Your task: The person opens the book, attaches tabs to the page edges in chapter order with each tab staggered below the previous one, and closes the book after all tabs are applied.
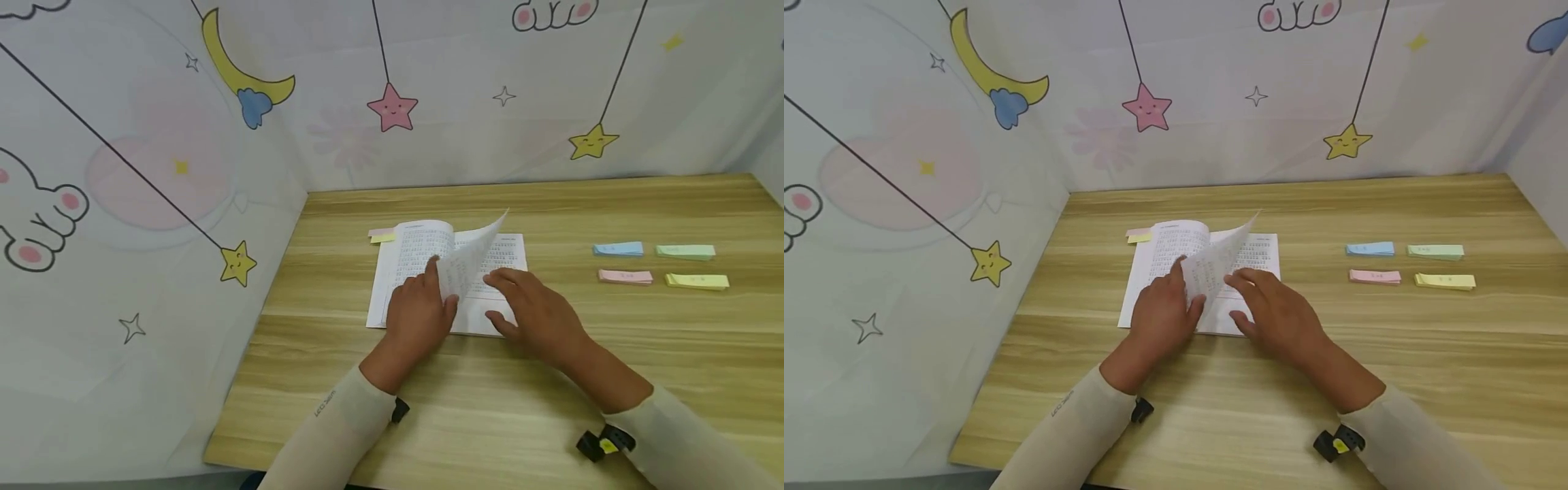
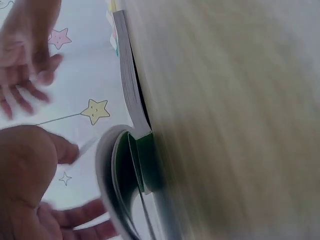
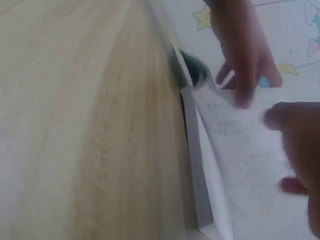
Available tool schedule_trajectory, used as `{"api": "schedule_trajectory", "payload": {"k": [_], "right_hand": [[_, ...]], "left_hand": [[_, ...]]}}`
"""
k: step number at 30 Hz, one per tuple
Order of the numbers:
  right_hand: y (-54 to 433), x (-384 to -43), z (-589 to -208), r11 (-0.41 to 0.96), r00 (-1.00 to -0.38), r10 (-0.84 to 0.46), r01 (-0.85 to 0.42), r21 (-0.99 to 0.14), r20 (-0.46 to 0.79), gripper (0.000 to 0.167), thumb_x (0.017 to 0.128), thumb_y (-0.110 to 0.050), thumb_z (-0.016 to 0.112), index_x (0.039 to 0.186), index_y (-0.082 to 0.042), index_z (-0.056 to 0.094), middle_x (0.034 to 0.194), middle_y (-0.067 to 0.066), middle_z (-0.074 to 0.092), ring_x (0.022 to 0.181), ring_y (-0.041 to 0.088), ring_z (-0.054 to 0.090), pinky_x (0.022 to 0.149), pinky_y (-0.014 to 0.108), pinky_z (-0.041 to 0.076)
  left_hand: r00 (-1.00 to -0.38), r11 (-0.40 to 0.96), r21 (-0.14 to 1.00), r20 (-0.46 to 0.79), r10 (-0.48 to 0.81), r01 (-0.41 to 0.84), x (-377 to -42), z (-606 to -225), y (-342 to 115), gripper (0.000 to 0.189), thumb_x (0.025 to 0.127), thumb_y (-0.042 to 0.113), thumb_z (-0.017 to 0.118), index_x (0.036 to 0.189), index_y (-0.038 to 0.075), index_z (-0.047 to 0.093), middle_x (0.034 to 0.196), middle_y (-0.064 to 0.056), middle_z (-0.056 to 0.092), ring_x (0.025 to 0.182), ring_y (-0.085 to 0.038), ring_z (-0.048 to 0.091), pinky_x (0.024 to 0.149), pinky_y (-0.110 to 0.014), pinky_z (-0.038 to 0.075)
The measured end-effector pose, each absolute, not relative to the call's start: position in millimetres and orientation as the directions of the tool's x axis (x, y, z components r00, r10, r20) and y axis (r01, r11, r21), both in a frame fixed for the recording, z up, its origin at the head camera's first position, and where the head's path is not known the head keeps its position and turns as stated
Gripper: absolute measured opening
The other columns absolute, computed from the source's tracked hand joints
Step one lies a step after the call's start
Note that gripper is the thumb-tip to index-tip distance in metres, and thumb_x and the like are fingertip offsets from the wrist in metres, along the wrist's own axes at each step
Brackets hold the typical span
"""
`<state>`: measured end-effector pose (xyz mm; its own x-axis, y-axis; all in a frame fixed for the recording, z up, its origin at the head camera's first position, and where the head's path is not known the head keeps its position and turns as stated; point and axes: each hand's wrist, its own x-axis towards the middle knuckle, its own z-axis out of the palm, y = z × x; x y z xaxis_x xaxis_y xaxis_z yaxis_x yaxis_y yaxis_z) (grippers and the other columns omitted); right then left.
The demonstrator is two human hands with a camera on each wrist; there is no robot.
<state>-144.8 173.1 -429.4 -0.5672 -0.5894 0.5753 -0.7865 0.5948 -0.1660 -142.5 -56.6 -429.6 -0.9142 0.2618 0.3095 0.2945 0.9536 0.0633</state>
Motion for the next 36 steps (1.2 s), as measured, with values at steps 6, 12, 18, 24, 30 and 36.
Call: {"api": "schedule_trajectory", "payload": {"k": [6,12,18,24,30,36], "right_hand": [[193.0,-144.8,-436.0,0.721,-0.76,-0.636,-0.647,-0.247,0.132,0.045,0.082,-0.031,0.088,0.115,-0.005,0.073,0.122,0.011,0.067,0.115,0.031,0.062,0.089,0.048,0.054],[201.5,-148.5,-435.0,0.716,-0.761,-0.646,-0.632,-0.296,0.061,0.023,0.086,-0.022,0.084,0.104,-0.009,0.079,0.119,0.009,0.07,0.112,0.031,0.065,0.086,0.047,0.055],[200.4,-151.8,-433.8,0.726,-0.777,-0.625,-0.614,-0.308,0.075,0.013,0.087,-0.007,0.075,0.099,-0.01,0.078,0.105,0.005,0.073,0.098,0.024,0.068,0.079,0.044,0.056],[193.8,-153.9,-434.1,0.671,-0.694,-0.603,-0.708,-0.22,0.393,0.018,0.08,-0.005,0.083,0.096,-0.01,0.078,0.111,0.002,0.07,0.109,0.024,0.062,0.08,0.04,0.056],[176.9,-153.6,-430.9,0.533,-0.449,-0.576,-0.84,-0.103,0.683,0.024,0.077,-0.003,0.082,0.101,-0.01,0.079,0.119,0.008,0.066,0.112,0.032,0.06,0.084,0.041,0.055],[166.9,-145.5,-431.8,0.592,-0.505,-0.51,-0.793,-0.142,0.697,0.034,0.09,-0.013,0.073,0.123,-0.004,0.068,0.127,0.017,0.059,0.106,0.036,0.06,0.065,0.042,0.056]], "left_hand": [[-0.922,0.971,0.025,0.319,0.218,0.239,-145.2,-428.5,-61.6,0.094,0.088,0.023,0.079,0.163,0.015,0.023,0.154,-0.027,0.034,0.145,-0.047,0.031,0.112,-0.058,0.033],[-0.879,0.883,-0.088,0.097,0.467,0.46,-143.8,-422.6,-61.4,0.049,0.1,0.012,0.066,0.147,0.023,0.057,0.16,-0.006,0.041,0.153,-0.033,0.022,0.122,-0.048,0.019],[-0.881,0.881,-0.07,0.043,0.472,0.468,-138.7,-421.5,-58.3,0.021,0.101,0.024,0.064,0.118,0.015,0.072,0.132,0.0,0.064,0.126,-0.023,0.055,0.104,-0.035,0.045],[-0.926,0.926,-0.029,0.018,0.378,0.377,-136.2,-424.3,-52.5,0.07,0.088,0.074,0.061,0.123,0.013,0.064,0.125,-0.005,0.057,0.114,-0.024,0.054,0.083,-0.039,0.052],[-0.934,0.934,-0.046,0.027,0.356,0.354,-135.9,-425.3,-51.5,0.075,0.084,0.078,0.062,0.123,0.013,0.065,0.124,-0.006,0.057,0.114,-0.026,0.054,0.083,-0.042,0.052],[-0.934,0.944,-0.036,0.137,0.329,0.327,-140.2,-424.6,-56.3,0.061,0.099,0.052,0.06,0.14,0.007,0.056,0.118,-0.007,0.068,0.105,-0.025,0.065,0.077,-0.041,0.054]]}}
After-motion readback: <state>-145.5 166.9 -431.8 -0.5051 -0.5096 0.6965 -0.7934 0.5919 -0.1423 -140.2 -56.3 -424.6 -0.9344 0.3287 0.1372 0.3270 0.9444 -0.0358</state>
